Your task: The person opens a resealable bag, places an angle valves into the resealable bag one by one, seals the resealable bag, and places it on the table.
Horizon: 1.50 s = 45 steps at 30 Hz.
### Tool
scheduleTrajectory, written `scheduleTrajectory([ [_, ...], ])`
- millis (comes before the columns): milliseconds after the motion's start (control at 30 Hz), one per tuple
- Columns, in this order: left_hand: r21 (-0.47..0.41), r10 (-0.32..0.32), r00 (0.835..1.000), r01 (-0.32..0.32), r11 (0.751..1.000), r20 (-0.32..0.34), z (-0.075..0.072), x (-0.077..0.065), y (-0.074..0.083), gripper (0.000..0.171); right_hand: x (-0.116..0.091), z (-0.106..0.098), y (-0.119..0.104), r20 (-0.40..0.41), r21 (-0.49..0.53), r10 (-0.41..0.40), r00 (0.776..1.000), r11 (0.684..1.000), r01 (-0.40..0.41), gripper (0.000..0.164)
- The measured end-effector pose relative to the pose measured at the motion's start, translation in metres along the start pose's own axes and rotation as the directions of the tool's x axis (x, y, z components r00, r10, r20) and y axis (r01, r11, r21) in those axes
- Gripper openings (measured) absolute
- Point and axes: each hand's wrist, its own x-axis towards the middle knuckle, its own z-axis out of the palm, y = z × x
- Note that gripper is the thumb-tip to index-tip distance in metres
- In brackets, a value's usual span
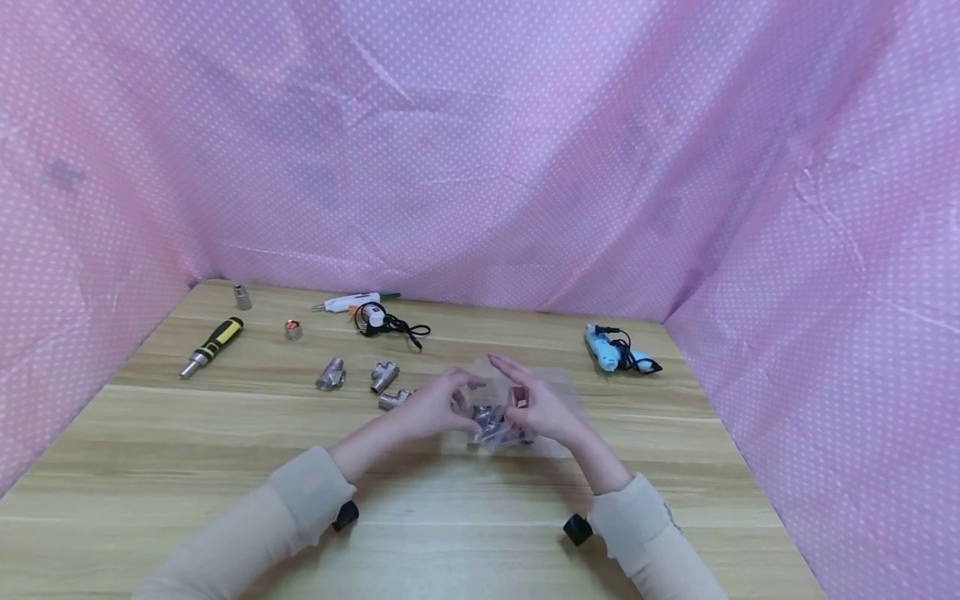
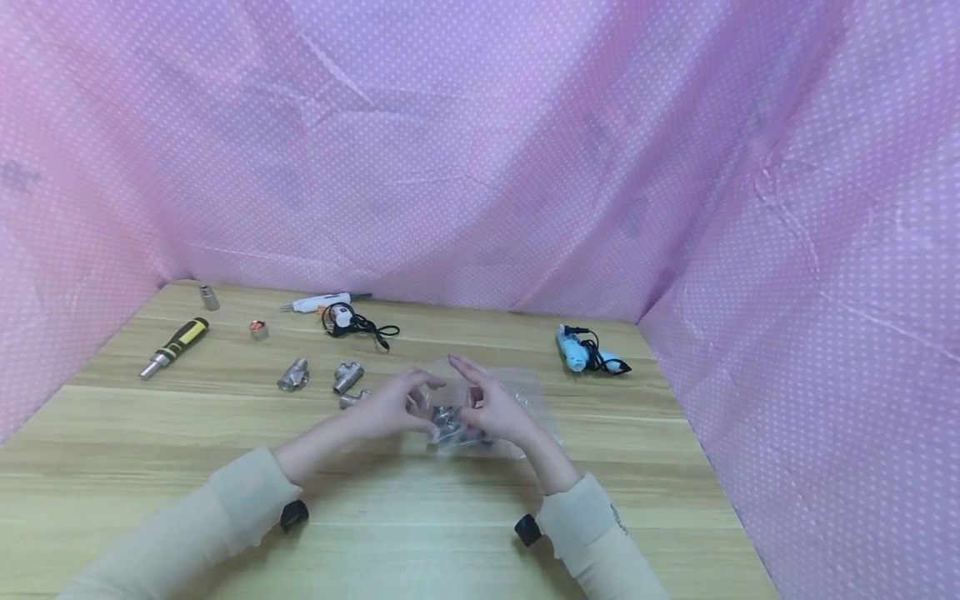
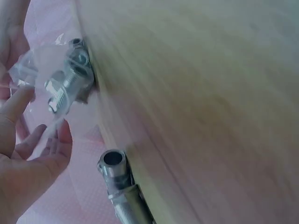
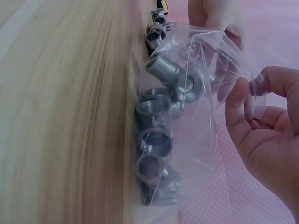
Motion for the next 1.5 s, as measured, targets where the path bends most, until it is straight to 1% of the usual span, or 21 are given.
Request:
scheduleTrajectory([
  [100,-0.071,0.046,0.998,-0.043,0.997,0.04,-0.007,-0.004,-0.004,0.075,0.0,0.0,0.001,-0.009,-0.022,0.002,1.0,1.0,-0.002,0.084],
  [167,-0.088,0.073,0.996,-0.069,0.994,0.053,-0.014,-0.007,-0.007,0.074,0.0,-0.001,0.001,-0.013,-0.031,0.002,1.0,1.0,-0.002,0.083],
  [233,-0.091,0.096,0.994,-0.091,0.992,0.051,-0.022,-0.01,-0.009,0.073,-0.001,-0.001,0.001,-0.013,-0.018,0.004,1.0,1.0,-0.004,0.083],
  [367,-0.032,0.128,0.991,-0.127,0.991,0.028,-0.038,-0.014,-0.014,0.072,-0.001,-0.002,0.002,-0.015,0.007,-0.004,1.0,1.0,0.004,0.082],
  [467,0.033,0.138,0.99,-0.138,0.99,0.025,-0.048,-0.017,-0.018,0.072,-0.001,-0.002,0.004,-0.02,0.006,-0.014,1.0,1.0,0.014,0.082],
  [500,0.065,0.137,0.99,-0.139,0.988,0.028,-0.051,-0.017,-0.02,0.072,-0.001,-0.002,0.005,-0.02,0.004,-0.017,1.0,1.0,0.017,0.082],
  [600,0.156,0.098,0.994,-0.104,0.982,0.046,-0.056,-0.019,-0.028,0.072,-0.001,-0.002,0.006,-0.019,-0.009,-0.024,1.0,1.0,0.024,0.081],
  [700,0.252,0.06,0.996,-0.074,0.965,0.063,-0.058,-0.021,-0.037,0.071,-0.002,-0.002,0.005,-0.016,-0.027,-0.02,1.0,0.999,0.019,0.081],
  [833,0.34,0.038,0.996,-0.062,0.939,0.076,-0.057,-0.023,-0.047,0.071,-0.004,-0.002,0.005,-0.012,-0.044,-0.015,1.0,0.999,0.014,0.081],
  [967,0.389,0.02,0.997,-0.05,0.92,0.08,-0.054,-0.024,-0.054,0.073,-0.005,-0.002,0.005,-0.003,-0.025,-0.027,1.0,0.999,0.027,0.081],
  [1133,0.438,0.011,0.997,-0.041,0.898,0.071,-0.05,-0.023,-0.059,0.067,-0.005,-0.001,0.005,0.009,0.012,-0.029,1.0,1.0,0.029,0.083],
  [1233,0.449,0.014,0.998,-0.039,0.893,0.059,-0.049,-0.023,-0.06,0.063,-0.005,0.0,0.006,0.012,0.02,-0.024,1.0,1.0,0.024,0.083],
  [1333,0.446,0.014,0.999,-0.035,0.894,0.049,-0.049,-0.022,-0.059,0.06,-0.005,0.0,0.006,0.011,0.014,-0.031,0.999,0.999,0.03,0.083],
  [1500,0.439,0.008,0.999,-0.028,0.898,0.048,-0.05,-0.021,-0.058,0.059,-0.011,-0.002,-0.022,0.02,-0.018,-0.018,1.0,1.0,0.019,0.079],
])
